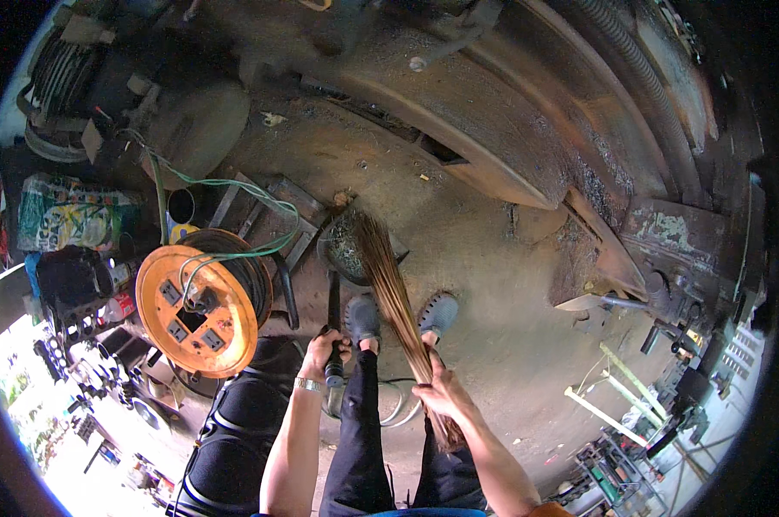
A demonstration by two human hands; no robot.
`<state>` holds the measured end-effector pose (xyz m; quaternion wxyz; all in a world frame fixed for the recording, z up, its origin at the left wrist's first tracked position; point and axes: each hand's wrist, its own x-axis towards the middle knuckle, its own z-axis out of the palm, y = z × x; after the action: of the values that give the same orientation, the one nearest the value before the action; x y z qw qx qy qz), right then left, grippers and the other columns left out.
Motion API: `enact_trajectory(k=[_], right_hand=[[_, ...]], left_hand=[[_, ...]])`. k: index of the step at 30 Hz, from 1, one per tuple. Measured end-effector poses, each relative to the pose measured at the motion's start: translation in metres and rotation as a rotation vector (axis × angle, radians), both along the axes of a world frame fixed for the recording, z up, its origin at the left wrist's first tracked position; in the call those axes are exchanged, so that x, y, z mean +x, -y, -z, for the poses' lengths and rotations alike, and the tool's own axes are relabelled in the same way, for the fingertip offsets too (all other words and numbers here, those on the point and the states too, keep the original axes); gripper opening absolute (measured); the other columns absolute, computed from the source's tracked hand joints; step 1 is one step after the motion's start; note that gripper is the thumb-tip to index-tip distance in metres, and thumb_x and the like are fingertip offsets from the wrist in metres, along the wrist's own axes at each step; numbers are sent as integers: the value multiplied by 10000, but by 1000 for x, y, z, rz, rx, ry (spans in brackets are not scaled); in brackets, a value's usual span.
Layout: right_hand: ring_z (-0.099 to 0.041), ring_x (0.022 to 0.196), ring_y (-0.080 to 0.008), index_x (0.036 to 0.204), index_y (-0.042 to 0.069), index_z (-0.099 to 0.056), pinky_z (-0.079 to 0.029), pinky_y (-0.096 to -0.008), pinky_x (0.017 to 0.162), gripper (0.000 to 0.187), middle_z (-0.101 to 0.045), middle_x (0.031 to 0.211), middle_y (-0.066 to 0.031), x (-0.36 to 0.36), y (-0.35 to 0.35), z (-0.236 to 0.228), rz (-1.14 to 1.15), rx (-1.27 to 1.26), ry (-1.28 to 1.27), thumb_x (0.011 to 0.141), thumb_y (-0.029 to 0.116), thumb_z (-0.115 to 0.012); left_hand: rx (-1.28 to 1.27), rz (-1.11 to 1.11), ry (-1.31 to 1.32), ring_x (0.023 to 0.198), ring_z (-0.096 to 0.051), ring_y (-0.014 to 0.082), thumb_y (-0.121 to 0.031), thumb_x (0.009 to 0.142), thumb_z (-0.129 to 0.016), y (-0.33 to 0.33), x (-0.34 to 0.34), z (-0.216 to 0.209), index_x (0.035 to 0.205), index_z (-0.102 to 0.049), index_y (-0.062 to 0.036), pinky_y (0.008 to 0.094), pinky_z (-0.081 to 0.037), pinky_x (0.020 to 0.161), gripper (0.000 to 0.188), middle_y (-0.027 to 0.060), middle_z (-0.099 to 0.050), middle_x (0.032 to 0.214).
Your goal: The person sweeps metal shavings from the floor into a dustpan and disposes of them in a bag. Then the person uses a hose to spray and rinse the lathe and surrounding floor area.
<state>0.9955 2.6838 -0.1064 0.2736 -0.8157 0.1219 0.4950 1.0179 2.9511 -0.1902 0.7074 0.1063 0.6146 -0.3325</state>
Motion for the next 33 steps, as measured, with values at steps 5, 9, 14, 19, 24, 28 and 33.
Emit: enact_trajectory(k=[5, 9, 14, 19, 24, 28, 33], right_hand=[[-630, 570, -290, 1494, 110, -49, -540, -391, 515, 930, -636, 890, -284, 124, -34, 46, -138, 55, 110, 800, 195, -664], [-597, 565, -287, 1489, 73, -64, -507, -417, 522, 869, -632, 748, -210, 155, -62, 128, -270, -185, 288, 824, 170, -614], [-647, 707, -398, 1489, 83, -71, -510, -485, 579, 877, -641, 829, -281, 78, -26, 75, -78, -106, -154, 791, 151, -597], [-661, 673, -340, 1497, 114, -78, -555, -431, 581, 928, -652, 908, -278, 74, 2, 14, -12, -123, -167, 768, 131, -652], [-592, 541, -258, 1498, 102, -50, -494, -340, 448, 915, -644, 921, -271, 112, 7, 100, 132, -15, 82, 787, 129, -626], [-605, 540, -233, 1483, 49, -70, -513, -348, 442, 887, -648, 851, -212, 74, 9, 138, 62, -31, -1, 790, 138, -617], [-651, 649, -269, 1476, 86, -129, -546, -388, 556, 881, -645, 890, -216, -9, 25, 31, 168, 52, -273, 755, 145, -631]], left_hand=[[33, -53, 43, 569, -462, 167, 5, 823, -523, 1, -10, 9, 867, -459, -2, 290, -397, 449, 79, 130, -500, 755], [-23, -72, -74, 570, -478, 169, -10, 832, -522, -5, -6, 14, 829, -470, 3, 289, -403, 446, 53, 132, -503, 751], [156, 128, 67, 587, -514, 169, -25, 837, -533, 4, 7, 8, 805, -487, -26, 308, -449, 465, 56, 88, -500, 704], [165, 157, 93, 585, -467, 148, -38, 852, -532, 7, 10, 4, 855, -456, -38, 284, -411, 462, 76, 110, -519, 761], [110, 91, 68, 576, -484, 172, -14, 833, -522, 1, 9, 14, 821, -452, -23, 312, -433, 456, 71, 114, -495, 736], [41, 63, 19, 576, -482, 168, -7, 833, -519, -5, 15, 19, 817, -446, -24, 305, -427, 451, 77, 113, -492, 737], [-19, 47, 12, 570, -474, 157, 0, 826, -520, -7, 18, 18, 838, -437, -14, 288, -421, 432, 85, 114, -490, 756]])
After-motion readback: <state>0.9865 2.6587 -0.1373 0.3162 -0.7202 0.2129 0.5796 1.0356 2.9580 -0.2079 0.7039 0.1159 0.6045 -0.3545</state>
